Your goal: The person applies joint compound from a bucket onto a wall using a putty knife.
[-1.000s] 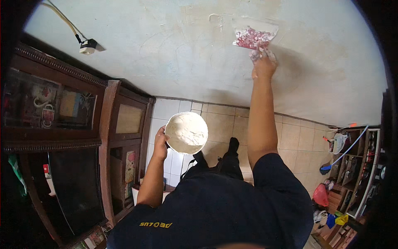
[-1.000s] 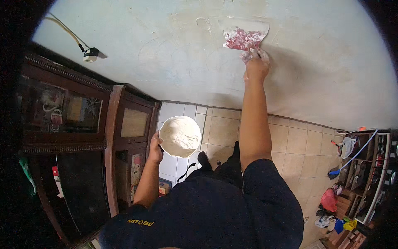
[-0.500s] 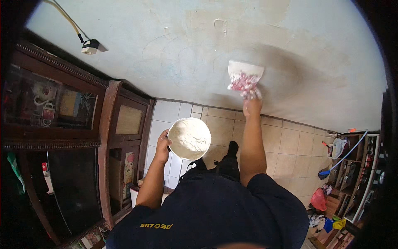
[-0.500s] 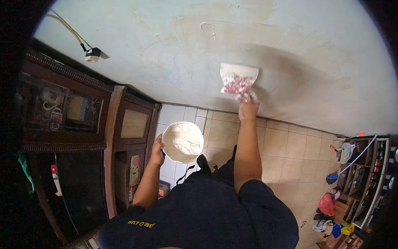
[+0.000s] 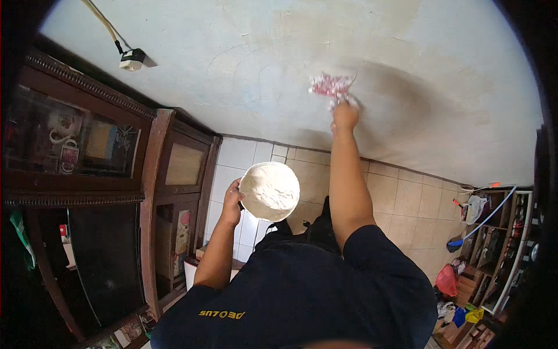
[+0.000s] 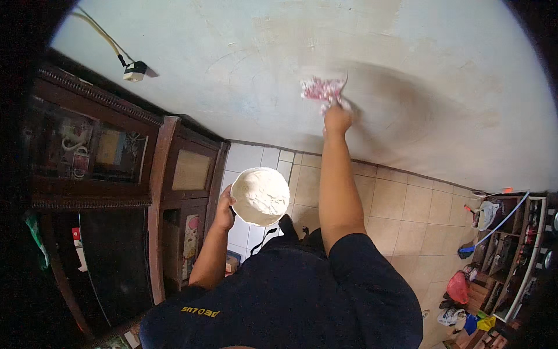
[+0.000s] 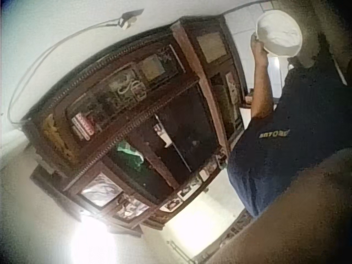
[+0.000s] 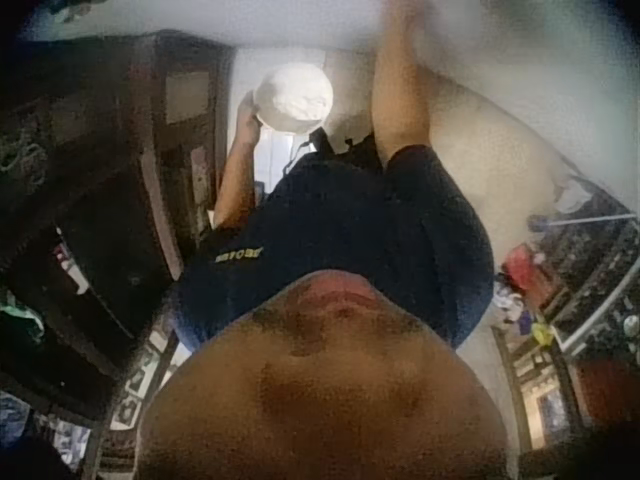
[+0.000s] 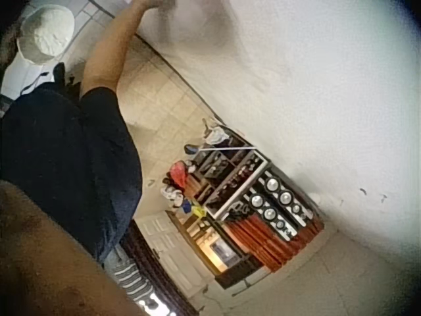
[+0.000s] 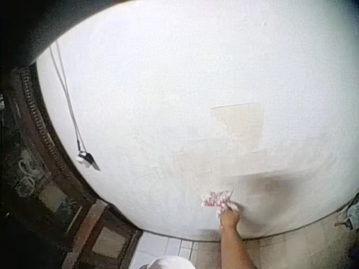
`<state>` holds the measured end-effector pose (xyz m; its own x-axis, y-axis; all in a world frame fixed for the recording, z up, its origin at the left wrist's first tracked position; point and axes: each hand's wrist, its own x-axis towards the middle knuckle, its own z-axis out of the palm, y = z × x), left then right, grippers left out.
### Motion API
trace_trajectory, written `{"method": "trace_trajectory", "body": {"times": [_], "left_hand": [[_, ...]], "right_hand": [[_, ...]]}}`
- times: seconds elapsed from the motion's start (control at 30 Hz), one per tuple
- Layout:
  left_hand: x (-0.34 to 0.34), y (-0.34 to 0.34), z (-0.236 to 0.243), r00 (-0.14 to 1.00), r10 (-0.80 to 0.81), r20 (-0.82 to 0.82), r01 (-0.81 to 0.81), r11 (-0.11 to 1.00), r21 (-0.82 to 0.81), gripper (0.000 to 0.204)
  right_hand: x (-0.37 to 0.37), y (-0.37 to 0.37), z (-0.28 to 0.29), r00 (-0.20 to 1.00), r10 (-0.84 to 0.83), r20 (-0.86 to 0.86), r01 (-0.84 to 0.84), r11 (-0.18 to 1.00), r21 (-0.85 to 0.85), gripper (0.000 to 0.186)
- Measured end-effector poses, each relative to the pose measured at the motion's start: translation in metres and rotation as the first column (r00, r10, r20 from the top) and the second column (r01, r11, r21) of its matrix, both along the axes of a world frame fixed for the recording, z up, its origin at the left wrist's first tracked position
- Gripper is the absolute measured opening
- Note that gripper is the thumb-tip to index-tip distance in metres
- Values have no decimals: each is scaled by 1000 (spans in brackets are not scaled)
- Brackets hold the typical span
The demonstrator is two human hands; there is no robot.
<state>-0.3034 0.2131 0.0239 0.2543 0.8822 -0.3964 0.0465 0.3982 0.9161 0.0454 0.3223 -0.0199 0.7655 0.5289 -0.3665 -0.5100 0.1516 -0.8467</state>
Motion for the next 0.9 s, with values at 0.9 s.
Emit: {"method": "trace_trajectory", "body": {"times": [0.9], "left_hand": [[-30,-5,-3,999,14,50,-13,1000,-7,61]], "right_hand": [[-29,-61,-74,959,106,-265,-12,942,335,16]]}}
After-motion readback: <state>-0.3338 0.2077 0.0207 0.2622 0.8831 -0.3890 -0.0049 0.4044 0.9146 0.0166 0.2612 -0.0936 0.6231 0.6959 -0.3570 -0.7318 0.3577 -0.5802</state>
